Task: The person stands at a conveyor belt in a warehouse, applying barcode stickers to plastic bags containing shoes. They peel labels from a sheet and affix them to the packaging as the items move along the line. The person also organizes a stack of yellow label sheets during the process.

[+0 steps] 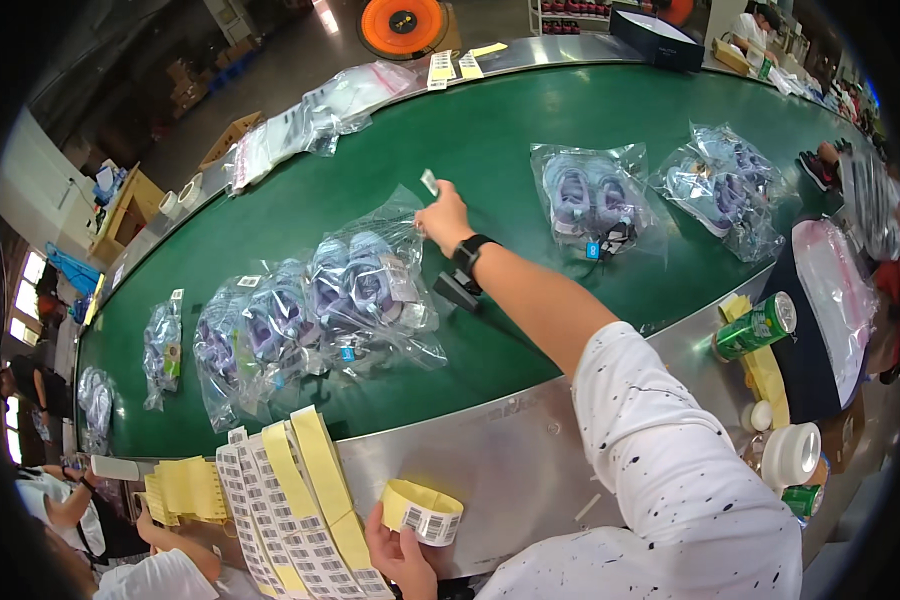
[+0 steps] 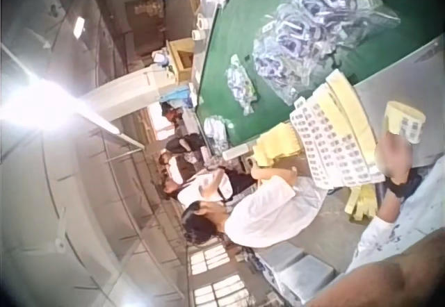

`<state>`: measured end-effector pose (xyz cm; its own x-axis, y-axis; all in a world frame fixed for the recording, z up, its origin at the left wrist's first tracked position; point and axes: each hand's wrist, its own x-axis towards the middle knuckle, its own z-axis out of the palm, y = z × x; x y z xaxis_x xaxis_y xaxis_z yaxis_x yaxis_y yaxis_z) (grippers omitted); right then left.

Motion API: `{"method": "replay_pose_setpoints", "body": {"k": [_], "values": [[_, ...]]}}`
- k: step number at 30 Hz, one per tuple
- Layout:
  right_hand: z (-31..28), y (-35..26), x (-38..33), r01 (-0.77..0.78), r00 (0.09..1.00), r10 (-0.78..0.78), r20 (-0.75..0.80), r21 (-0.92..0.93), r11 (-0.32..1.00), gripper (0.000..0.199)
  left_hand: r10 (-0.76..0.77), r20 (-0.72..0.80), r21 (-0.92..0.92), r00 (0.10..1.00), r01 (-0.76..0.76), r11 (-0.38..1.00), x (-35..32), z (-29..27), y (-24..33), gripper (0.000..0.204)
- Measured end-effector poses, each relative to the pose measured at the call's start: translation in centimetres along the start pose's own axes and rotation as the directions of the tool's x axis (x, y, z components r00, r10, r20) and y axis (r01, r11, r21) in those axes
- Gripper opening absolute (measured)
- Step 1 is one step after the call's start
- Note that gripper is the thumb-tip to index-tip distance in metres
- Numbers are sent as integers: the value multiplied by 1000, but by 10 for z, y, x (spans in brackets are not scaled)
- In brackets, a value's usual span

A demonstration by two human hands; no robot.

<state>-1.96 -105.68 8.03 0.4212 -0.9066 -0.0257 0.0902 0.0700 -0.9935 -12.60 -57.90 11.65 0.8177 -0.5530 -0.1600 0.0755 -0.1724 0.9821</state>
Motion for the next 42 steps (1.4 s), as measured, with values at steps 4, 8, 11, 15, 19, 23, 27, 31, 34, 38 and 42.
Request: {"method": "replay_pose_setpoints", "body": {"k": [4, 8, 11, 15, 19, 23, 27, 31, 34, 38, 42], "values": [[-19, -13, -13, -148, 989, 149, -6, 50, 988, 69, -9, -6, -92, 1000, 9, 996, 0, -1, 1, 48], [-29, -19, 9, -1, 997, 3, -83, 26, 1000, 46, 24, 28, -95, 999, -21, 995, 1, -3, -7, 48], [-16, -30, 33, -133, 984, 139, -116, 55, 990, 26, 22, 12, -102, 1000, -21, 995, 2, -4, -8, 47], [-5, -25, 57, -443, 897, 443, 14, 25, 896, 35, 31, 13, -81, 999, -30, 996, 2, 0, -5, 45], [17, -22, 57, -476, 878, 477, 41, -33, 879, 30, -10, 11, 41, 1000, 9, 999, 2, -4, -9, 44], [17, -13, 66, -511, 858, 511, 47, 4, 859, 22, 31, 18, 105, 999, -32, 994, 3, 1, -8, 43], [19, -6, 64, -517, 854, 517, 66, -16, 856, 13, -60, -6, 8, 998, 60, 998, -1, 14, 4, 43], [11, 3, 69, -530, 846, 527, 81, 15, 848, 8, -59, -4, 30, 998, 60, 998, -6, 21, -2, 44], [18, 6, 66, -492, 869, 494, 23, -53, 869, 9, -47, 2, -44, 999, 47, 998, -8, 24, -8, 44], [28, 0, 54, -394, 919, 374, -129, -210, 895, 5, -64, -30, -25, 998, 63, 998, -11, 30, -11, 45], [1, 1, 59, -227, 973, 201, -110, -358, 906, 8, -55, 11, -21, 998, 55, 998, -10, 44, -5, 45]]}}
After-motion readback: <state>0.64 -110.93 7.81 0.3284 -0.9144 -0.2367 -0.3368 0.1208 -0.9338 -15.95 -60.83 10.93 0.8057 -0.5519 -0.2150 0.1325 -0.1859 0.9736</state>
